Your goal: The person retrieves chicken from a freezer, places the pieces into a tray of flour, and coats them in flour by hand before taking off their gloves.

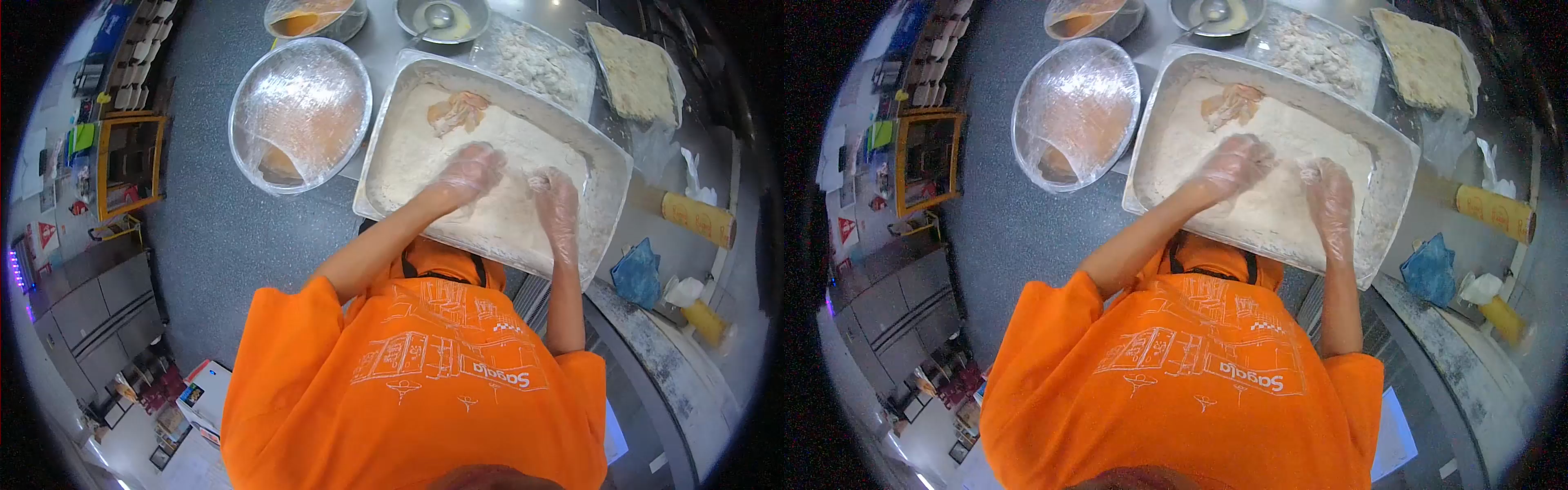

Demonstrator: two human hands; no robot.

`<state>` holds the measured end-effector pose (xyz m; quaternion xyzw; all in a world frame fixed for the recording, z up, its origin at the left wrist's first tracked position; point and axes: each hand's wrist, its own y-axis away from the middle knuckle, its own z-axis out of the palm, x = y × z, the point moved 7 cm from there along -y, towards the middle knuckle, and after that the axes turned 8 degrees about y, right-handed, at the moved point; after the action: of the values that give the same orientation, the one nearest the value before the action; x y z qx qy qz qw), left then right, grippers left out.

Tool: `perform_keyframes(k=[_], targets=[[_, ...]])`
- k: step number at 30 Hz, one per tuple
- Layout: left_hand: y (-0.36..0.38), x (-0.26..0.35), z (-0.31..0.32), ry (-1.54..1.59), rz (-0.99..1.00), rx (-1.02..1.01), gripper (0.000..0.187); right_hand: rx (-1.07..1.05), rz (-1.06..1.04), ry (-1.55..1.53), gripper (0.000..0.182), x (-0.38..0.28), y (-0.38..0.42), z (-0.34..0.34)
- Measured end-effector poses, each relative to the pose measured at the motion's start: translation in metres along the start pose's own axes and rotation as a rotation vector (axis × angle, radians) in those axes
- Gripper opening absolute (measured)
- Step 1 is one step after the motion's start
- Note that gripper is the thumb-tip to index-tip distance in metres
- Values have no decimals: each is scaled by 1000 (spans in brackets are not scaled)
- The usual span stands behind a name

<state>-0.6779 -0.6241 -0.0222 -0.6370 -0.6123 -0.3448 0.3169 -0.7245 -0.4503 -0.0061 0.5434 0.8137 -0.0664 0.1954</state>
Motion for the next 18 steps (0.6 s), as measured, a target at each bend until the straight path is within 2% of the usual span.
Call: perform_keyframes(k=[3, 5, 7, 10, 13, 14, 15, 17, 18], targets=[[30, 21, -83, 9, -34, -15, 24, 29, -38, -118, 16, -55, 2, -21], [65, 5, -131, 192, -205, 12, 28, 57, -139, -120, 16, -100, 2, -26], [113, -22, -173, 628, -427, 208, 30, 72, -255, -189, 16, -156, 4, -27], [169, -30, -257, 96, -480, 362, 22, 51, -413, -419, 15, -250, 6, -14], [215, -91, -295, -51, -467, 512, 23, -139, -438, -641, 15, -336, 7, 32], [223, -99, -301, 48, -550, 467, 25, -65, -542, -522, 15, -364, 7, 48], [229, -109, -304, 37, -529, 439, 25, 7, -642, -401, 16, -390, 9, 67], [232, -145, -304, 17, -482, 386, 24, -66, -647, -424, 16, -426, 4, 122], [232, -181, -296, -126, -472, 325, 25, -100, -647, -436, 17, -437, 4, 143]])
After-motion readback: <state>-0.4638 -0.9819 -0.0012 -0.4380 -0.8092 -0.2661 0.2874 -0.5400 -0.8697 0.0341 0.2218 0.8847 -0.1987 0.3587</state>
